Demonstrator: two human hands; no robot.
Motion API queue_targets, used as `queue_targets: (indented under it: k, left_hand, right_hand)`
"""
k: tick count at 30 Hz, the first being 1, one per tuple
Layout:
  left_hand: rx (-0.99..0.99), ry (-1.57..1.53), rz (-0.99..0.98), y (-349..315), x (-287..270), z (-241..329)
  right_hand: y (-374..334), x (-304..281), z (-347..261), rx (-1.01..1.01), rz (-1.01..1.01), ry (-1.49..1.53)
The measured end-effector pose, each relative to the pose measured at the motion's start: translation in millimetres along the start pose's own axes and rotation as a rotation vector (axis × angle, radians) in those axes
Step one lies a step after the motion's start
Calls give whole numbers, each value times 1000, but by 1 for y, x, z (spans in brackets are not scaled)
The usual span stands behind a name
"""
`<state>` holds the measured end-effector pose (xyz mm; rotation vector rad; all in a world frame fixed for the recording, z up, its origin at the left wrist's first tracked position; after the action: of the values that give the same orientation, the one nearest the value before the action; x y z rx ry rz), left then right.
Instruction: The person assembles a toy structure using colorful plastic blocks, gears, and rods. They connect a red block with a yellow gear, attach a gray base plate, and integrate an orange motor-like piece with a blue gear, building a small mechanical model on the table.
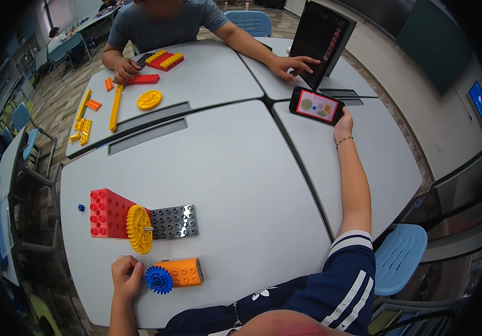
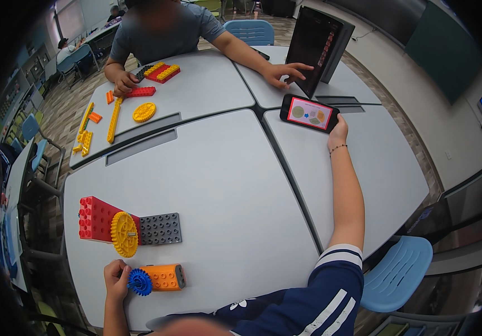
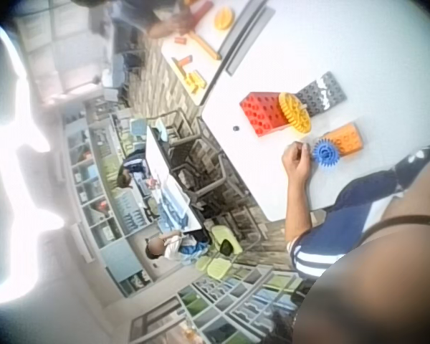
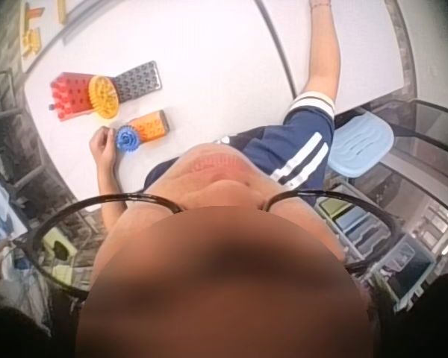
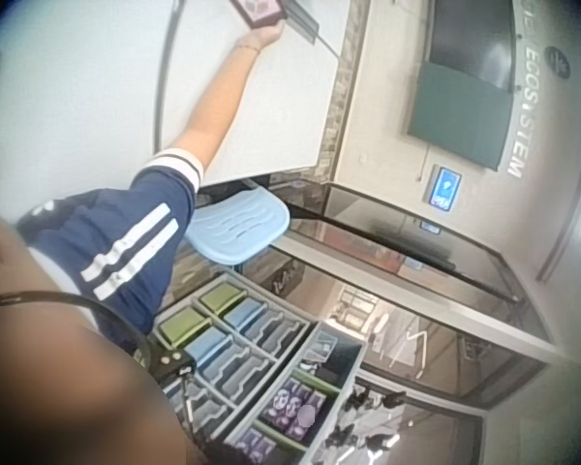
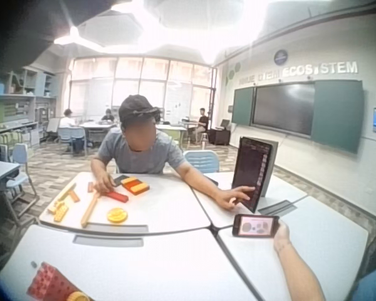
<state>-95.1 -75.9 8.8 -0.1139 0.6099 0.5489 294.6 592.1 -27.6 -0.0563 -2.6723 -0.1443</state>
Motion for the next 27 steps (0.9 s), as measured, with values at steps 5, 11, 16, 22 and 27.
queue_targets:
  k: [5, 11, 16, 22, 27]
  left_hand:
    - [14, 3, 9, 0, 0, 0]
    - [10, 7, 12, 0, 0, -1]
    - [15, 6, 12, 0, 0, -1]
    - [31, 17, 9, 0, 0, -1]
    - [29, 14, 13, 0, 0, -1]
  right_hand:
    - [0, 2, -1, -16, -34, 8]
    - [-3, 3, -2, -17, -45, 0]
    - [-1, 3, -1, -12, -36, 7]
    - [-1, 3, -2, -10, -32, 7]
    - [-2, 3, -3, -13, 6, 14]
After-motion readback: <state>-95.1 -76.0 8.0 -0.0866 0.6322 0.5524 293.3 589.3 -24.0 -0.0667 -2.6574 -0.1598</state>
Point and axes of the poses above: each hand's wrist, its own y-axis towards the middle knuckle, its own x-axis out of the palm, z = x × y, the point moved 4 cm from there along y, towards the middle knuckle, and after that the axes turned 3 degrees about -z, right-handed, at the moved point
